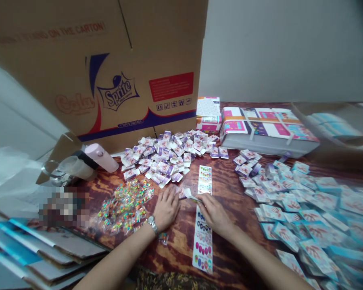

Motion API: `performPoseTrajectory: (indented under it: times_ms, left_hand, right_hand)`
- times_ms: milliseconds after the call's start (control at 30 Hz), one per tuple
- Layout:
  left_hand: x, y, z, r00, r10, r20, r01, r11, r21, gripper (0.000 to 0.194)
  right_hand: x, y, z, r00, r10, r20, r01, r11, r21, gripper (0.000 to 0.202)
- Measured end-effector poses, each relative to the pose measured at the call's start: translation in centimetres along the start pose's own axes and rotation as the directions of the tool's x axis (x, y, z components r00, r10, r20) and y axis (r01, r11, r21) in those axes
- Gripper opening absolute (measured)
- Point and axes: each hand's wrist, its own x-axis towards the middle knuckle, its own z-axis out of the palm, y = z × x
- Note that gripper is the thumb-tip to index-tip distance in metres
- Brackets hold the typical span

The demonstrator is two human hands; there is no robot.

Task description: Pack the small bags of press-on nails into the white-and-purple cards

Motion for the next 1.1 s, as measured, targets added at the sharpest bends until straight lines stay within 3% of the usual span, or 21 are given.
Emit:
performPoseTrajectory:
  times_ms: [100,233,367,467,633,800,933,1100]
  left_hand:
    - [-0.6,0.6,-0.5,0.999,-0.018,0.029,0.020,0.998,-0.063,0.037]
    - [1.0,0.6,-0.6,0.993,-0.070,0.094,0.085,0.982,-0.171,0.058]
    - [1.7,0.3,-0.6,0.984,-0.071,0.161,0.110,0.962,-0.249,0.046]
    - [0.9,0.3,-0.8,0.992,-0.077,0.096,0.104,0.945,-0.311,0.042]
    - [-0.4,0.4,-1.7,0.994,-0.079,-0.078,0.047,0.937,-0.346,0.040]
    - [-0.5,1.3,-2.6,0.998,0.005,-0.063,-0.015,0.987,-0.159,0.043]
    - [-0.2,1.8,-3.1,0.999,-0.001,-0.043,-0.004,0.994,-0.107,0.044]
    - [-0.2,1.8,-3.1,0.998,0.047,-0.052,-0.059,0.965,-0.255,0.042]
  right_hand:
    - [0.3,0.3,-0.6,0.998,0.059,0.001,-0.059,0.997,0.050,0.021]
    - [1.6,0.6,-0.4,0.991,0.121,0.059,-0.125,0.989,0.073,0.020]
    - [2.7,1.3,0.4,0.963,0.229,0.141,-0.252,0.953,0.170,0.019]
    - [3.0,1.9,0.8,0.933,0.302,0.196,-0.346,0.903,0.253,0.020]
    - [3.3,2.2,0.7,0.917,0.310,0.252,-0.374,0.889,0.266,0.018]
    - [3.6,1.0,-0.1,0.922,0.319,0.220,-0.364,0.907,0.210,0.008]
    - [3.4,0.0,-0.9,0.930,0.309,0.197,-0.346,0.918,0.193,0.003]
    - [3.4,0.8,-1.3,0.830,0.332,0.448,-0.512,0.771,0.377,0.002]
